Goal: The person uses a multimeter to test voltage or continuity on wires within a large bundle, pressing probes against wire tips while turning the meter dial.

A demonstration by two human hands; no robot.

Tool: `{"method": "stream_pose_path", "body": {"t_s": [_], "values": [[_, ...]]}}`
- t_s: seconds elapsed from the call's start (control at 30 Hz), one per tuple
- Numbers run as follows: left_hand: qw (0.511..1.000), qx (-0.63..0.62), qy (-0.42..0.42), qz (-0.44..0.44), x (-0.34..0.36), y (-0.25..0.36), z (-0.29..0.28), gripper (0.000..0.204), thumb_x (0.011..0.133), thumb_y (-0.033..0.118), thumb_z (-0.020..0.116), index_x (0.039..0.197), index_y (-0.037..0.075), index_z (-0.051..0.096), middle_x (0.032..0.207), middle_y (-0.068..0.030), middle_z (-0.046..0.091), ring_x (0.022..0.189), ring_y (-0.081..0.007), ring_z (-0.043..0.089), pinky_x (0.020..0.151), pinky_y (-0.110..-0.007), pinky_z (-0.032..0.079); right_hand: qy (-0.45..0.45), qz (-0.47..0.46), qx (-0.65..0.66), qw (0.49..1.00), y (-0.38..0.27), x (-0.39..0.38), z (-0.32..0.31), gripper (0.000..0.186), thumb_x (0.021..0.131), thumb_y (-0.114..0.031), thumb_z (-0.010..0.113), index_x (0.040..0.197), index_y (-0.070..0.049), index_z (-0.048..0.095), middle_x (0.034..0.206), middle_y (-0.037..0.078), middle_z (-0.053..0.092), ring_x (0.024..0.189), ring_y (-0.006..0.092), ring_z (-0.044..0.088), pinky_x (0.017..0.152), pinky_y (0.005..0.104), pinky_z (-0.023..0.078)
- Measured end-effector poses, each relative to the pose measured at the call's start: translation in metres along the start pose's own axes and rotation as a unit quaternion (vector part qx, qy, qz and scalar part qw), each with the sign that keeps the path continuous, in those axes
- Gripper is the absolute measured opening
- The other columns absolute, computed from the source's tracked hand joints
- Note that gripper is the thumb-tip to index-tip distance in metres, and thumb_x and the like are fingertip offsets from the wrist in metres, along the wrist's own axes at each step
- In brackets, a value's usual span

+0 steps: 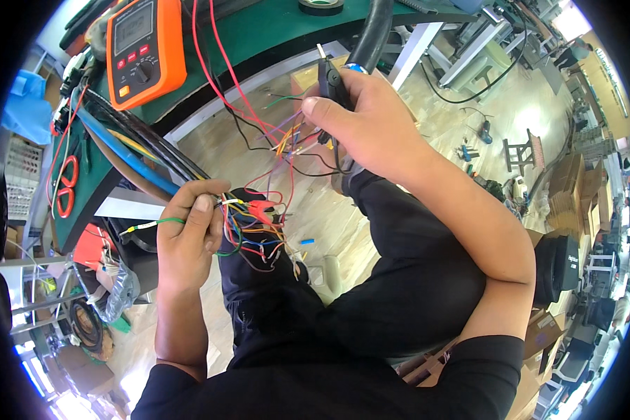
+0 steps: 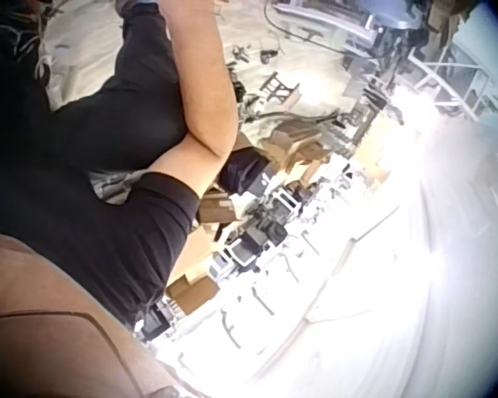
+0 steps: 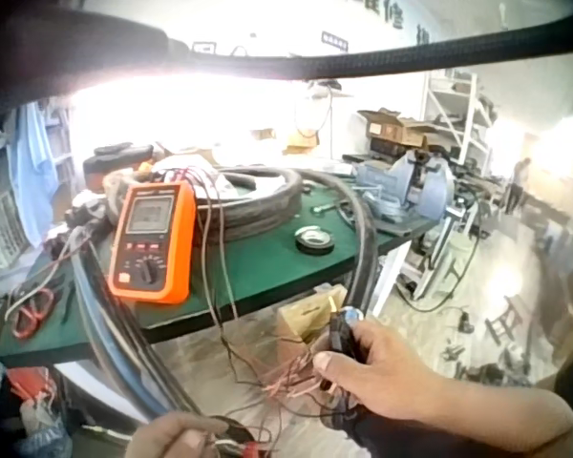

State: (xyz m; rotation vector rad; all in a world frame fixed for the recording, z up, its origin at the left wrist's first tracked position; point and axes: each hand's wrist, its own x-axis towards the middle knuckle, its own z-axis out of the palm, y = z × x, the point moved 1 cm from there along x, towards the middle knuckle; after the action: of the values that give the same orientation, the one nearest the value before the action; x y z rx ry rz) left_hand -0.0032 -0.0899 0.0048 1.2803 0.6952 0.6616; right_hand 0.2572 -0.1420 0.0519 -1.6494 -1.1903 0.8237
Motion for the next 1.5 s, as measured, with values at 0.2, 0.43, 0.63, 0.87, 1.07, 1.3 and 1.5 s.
{"method": "stream_pose_path", "body": {"t_s": [0.2,0.43,0.63,0.87,1.07,1.3,1.5], "values": [[0.995,-0.09,0.035,-0.004,0.0008,0.0024,0.004,0.03,0.105,0.018,0.042,0.121,-0.004,0.056,0.07,-0.0002,0.049,0.055,-0.0033,0.036,0.049,-0.018,0.029,-0.025,-0.031,0.023,0.999,-0.0021,-0.0022,0.0046,0.027,0.091,-0.024,0.065,0.1,0.002,0.064,0.08,0.004,0.066,0.073,0.0106,0.063,0.068,0.0275,0.051],[0.99,-0.135,0.035,0.011,0.0029,0.0006,0.0016,0.031,0.105,0.018,0.043,0.121,-0.006,0.053,0.072,-0.0024,0.051,0.053,-0.0033,0.035,0.046,-0.018,0.03,-0.058,-0.019,0.029,0.998,0.0003,-0.0018,0.0034,0.027,0.092,-0.023,0.064,0.103,0.001,0.063,0.085,0.004,0.065,0.08,0.0109,0.064,0.073,0.0275,0.051],[0.989,-0.143,0.035,0.014,0.0044,-0.0007,0.0008,0.031,0.105,0.02,0.044,0.121,-0.006,0.053,0.071,-0.0025,0.051,0.052,-0.0033,0.035,0.046,-0.018,0.03,-0.074,0.008,0.037,0.997,-0.0011,-0.0029,0.0017,0.029,0.093,-0.024,0.065,0.106,0.001,0.062,0.085,0.003,0.065,0.078,0.0084,0.062,0.069,0.0257,0.05],[0.987,-0.156,0.034,0.008,0.0052,0.0002,0.0,0.03,0.105,0.019,0.044,0.12,-0.004,0.054,0.071,-0.002,0.05,0.052,-0.0036,0.035,0.046,-0.018,0.029,-0.071,0.004,0.033,0.997,-0.0016,-0.0031,0.0027,0.029,0.093,-0.024,0.065,0.106,0.001,0.062,0.085,0.002,0.066,0.074,0.0066,0.059,0.064,0.024,0.047],[0.986,-0.162,0.033,0.006,0.0051,-0.0001,-0.001,0.029,0.105,0.018,0.044,0.12,-0.004,0.054,0.071,-0.0015,0.05,0.053,-0.0039,0.035,0.046,-0.018,0.029,-0.072,-0.002,0.025,0.997,-0.0015,-0.0023,0.0028,0.028,0.092,-0.024,0.064,0.105,0.002,0.063,0.084,0.002,0.065,0.074,0.0063,0.059,0.064,0.0242,0.047],[0.987,-0.154,0.043,0.001,0.004,-0.0004,0.0004,0.028,0.104,0.017,0.044,0.119,-0.004,0.054,0.07,-0.0014,0.05,0.053,-0.004,0.035,0.047,-0.019,0.029,-0.07,0.011,0.021,0.997,-0.003,-0.0028,0.0029,0.029,0.092,-0.024,0.064,0.105,0.002,0.063,0.085,0.002,0.065,0.076,0.0073,0.06,0.067,0.0253,0.048],[0.988,-0.144,0.048,-0.009,0.0063,-0.0005,0.0008,0.027,0.104,0.017,0.044,0.117,-0.004,0.055,0.069,-0.0016,0.05,0.053,-0.004,0.035,0.047,-0.018,0.03,-0.075,0.014,0.034,0.997,-0.0018,-0.0015,0.0015,0.028,0.091,-0.022,0.065,0.106,0.001,0.062,0.087,0.002,0.065,0.078,0.0079,0.059,0.071,0.026,0.049]]}}
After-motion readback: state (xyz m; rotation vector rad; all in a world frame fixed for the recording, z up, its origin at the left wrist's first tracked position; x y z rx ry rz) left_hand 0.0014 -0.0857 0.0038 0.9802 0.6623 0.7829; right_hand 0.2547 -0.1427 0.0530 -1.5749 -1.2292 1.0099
